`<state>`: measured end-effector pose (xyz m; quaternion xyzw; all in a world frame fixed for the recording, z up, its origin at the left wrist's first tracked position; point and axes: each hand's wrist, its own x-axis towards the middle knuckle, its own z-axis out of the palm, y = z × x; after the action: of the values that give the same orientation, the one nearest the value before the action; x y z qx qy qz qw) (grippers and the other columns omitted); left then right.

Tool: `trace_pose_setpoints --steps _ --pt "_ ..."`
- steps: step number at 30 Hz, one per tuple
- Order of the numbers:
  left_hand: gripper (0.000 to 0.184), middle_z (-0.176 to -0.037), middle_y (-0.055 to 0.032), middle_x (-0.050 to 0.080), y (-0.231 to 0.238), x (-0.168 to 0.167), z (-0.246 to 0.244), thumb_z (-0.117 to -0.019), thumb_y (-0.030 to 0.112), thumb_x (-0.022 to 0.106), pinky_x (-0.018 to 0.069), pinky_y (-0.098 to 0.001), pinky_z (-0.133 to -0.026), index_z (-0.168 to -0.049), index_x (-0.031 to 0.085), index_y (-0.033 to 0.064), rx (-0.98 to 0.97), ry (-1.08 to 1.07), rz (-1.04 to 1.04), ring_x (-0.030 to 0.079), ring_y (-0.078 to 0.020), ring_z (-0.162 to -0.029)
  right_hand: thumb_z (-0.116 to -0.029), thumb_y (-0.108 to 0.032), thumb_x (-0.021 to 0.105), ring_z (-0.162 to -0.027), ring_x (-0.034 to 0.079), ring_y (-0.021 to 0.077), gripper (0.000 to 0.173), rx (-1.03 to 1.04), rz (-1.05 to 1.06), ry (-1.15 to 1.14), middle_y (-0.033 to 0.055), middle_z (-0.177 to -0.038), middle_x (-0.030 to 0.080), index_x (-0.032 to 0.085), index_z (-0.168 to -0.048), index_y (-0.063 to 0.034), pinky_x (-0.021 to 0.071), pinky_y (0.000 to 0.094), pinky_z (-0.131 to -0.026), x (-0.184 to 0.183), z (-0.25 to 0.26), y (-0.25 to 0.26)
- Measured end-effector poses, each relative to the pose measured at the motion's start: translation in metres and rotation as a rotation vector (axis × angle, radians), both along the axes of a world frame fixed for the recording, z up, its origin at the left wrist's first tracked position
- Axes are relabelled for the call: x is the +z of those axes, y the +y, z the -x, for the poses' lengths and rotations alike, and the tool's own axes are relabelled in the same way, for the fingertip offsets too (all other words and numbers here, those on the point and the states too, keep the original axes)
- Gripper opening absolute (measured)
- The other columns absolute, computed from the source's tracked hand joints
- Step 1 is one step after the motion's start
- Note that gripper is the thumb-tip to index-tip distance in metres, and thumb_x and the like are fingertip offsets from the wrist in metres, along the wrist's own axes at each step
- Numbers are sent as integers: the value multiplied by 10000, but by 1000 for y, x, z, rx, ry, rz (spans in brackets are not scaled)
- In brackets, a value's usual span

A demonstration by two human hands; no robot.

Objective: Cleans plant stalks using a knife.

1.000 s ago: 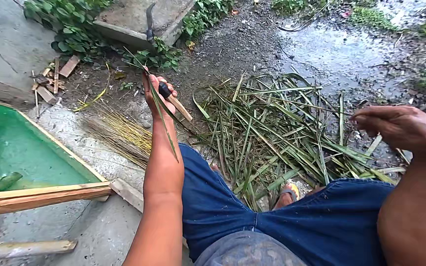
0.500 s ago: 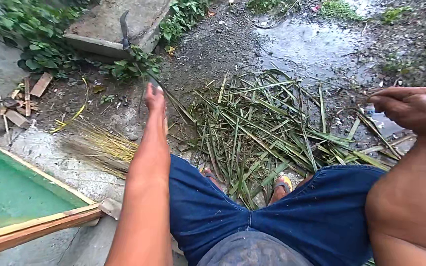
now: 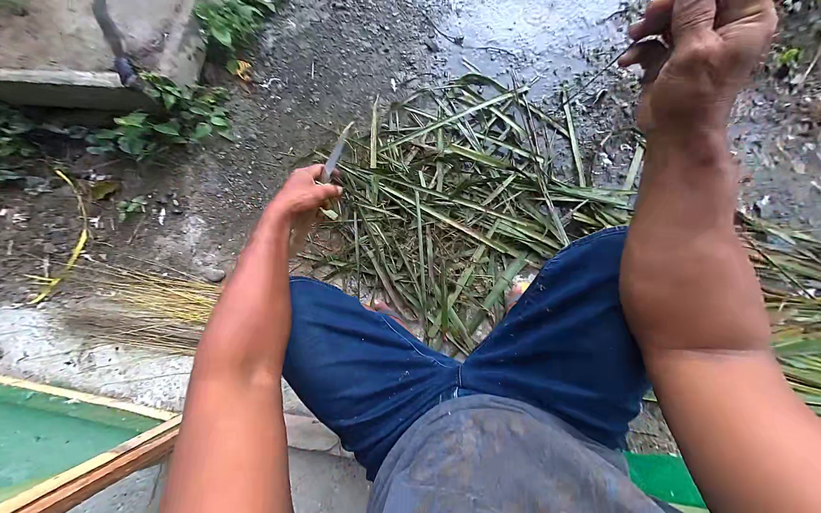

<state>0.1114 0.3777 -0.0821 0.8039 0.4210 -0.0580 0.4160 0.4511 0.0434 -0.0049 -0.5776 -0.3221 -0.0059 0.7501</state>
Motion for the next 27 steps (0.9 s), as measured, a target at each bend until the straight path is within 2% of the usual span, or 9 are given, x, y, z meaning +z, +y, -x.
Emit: trace_pose_setpoints --steps 2,4,6,9,13,16,19,22,27 --pt "427 -1048 -76 618 -17 6 -8 -1033 184 592 533 -298 -576 -1448 505 128 119 -214 86 584 -116 -654 -1105 -92 388 -751 705 173 97 44 -133 151 38 -863 673 475 -1088 -52 628 338 -679 3 5 9" --pt "430 -1182 -80 633 -37 7 -13 -1050 220 575 558 -323 -603 -1465 497 141 79 -299 114 622 -130 -706 -1115 -104 369 -746 690 165 112 77 -223 278 43 -849 655 470 -1084 -67 617 324 -666 6 8 14" --pt "442 -1243 -96 629 -52 4 -11 -1057 244 562 557 -345 -616 -1482 492 148 -14 -293 148 616 -140 -710 -1119 -127 354 -737 674 144 125 93 -275 335 28 -849 641 468 -1094 -80 608 304 -659 7 11 19" --pt "418 -1094 -56 719 -58 -9 2 -1042 278 553 551 -294 -534 -1442 535 160 -181 -286 261 610 -112 -591 -1111 -150 382 -698 645 122 126 62 -318 361 13 -830 630 488 -1091 -85 589 288 -628 7 16 23" --pt "390 -990 -72 709 -69 -8 2 -927 173 686 545 -297 -556 -1293 639 49 -299 -190 206 612 -119 -624 -1099 -163 431 -707 648 128 139 12 -375 458 35 -863 645 502 -1156 -57 580 293 -624 9 12 23" --pt "341 -970 -87 703 -70 -16 1 -910 122 706 546 -319 -556 -1237 661 37 -264 -146 128 607 -135 -605 -1092 -150 457 -714 648 125 159 -9 -414 556 42 -885 654 499 -1210 -52 565 286 -621 8 7 22" --pt "283 -838 -93 694 -65 -25 1 -918 119 734 551 -341 -547 -1181 668 36 -171 -129 76 615 -158 -573 -1091 -144 466 -692 650 128 149 -18 -446 637 53 -873 662 509 -1198 -49 555 277 -591 6 5 21" --pt "206 -829 -92 691 -65 -23 4 -921 102 736 555 -343 -553 -1102 678 23 -127 -188 21 629 -167 -591 -1094 -144 472 -680 644 127 127 -19 -484 700 51 -872 649 512 -1182 -61 550 264 -577 6 6 18" --pt "101 -717 -51 646 -59 -25 11 -904 68 715 492 -293 -472 -989 673 32 -60 -316 29 551 -126 -498 -1097 -193 476 -696 637 120 135 -15 -353 669 38 -898 649 537 -1178 -105 540 263 -579 -3 12 20"
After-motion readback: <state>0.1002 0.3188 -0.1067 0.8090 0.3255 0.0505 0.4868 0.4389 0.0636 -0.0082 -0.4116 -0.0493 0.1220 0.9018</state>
